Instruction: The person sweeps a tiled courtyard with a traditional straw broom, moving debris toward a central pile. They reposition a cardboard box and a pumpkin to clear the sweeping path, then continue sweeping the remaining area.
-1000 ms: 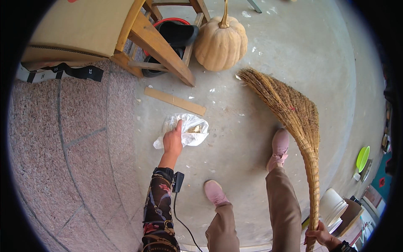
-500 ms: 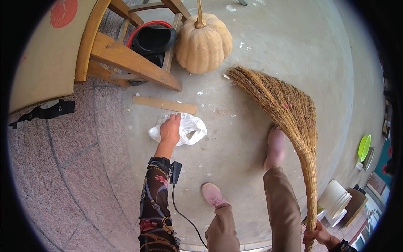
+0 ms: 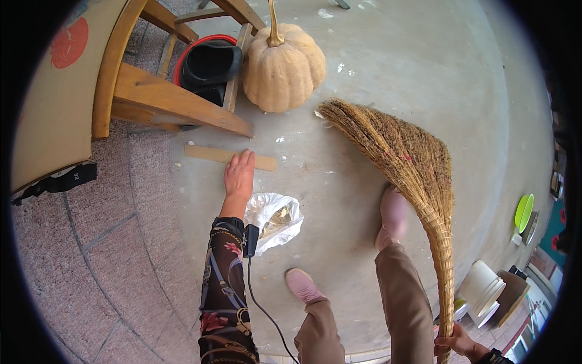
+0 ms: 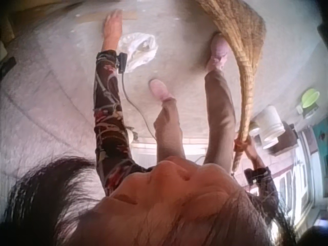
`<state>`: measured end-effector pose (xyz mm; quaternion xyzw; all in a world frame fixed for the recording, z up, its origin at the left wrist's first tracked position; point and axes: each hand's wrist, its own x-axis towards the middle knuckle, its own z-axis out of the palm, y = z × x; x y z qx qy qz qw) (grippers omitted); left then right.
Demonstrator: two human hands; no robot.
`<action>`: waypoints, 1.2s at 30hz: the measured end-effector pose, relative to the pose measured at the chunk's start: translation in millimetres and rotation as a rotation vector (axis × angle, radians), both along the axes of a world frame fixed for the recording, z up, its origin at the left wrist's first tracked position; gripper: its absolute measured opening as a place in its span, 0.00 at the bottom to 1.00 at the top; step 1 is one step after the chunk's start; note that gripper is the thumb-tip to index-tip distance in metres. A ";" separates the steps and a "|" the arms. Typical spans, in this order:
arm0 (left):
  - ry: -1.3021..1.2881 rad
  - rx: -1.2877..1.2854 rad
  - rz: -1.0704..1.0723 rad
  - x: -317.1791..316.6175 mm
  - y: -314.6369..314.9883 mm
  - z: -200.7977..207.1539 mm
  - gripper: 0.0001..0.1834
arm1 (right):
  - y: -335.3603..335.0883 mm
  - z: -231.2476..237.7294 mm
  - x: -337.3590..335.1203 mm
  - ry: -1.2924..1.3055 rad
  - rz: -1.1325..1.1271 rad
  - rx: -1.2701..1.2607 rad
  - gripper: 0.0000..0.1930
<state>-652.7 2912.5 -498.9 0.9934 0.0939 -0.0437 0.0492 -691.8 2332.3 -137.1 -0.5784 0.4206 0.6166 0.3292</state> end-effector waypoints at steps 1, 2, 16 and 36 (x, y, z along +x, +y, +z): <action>0.016 0.099 -0.034 1.7 -2.6 -6.3 0.13 | -0.3 0.6 -0.3 0.001 -0.008 -0.006 0.16; 0.074 0.132 -0.057 1.8 -4.6 -11.9 0.11 | -1.0 1.2 -0.5 -0.011 -0.005 0.001 0.15; 0.156 0.054 -0.248 -41.6 13.0 1.4 0.04 | 1.6 1.3 3.2 0.012 0.026 -0.030 0.15; 0.597 -0.098 0.283 -164.8 -78.9 47.8 0.09 | 22.1 65.0 -1.8 -0.363 0.035 -0.006 0.19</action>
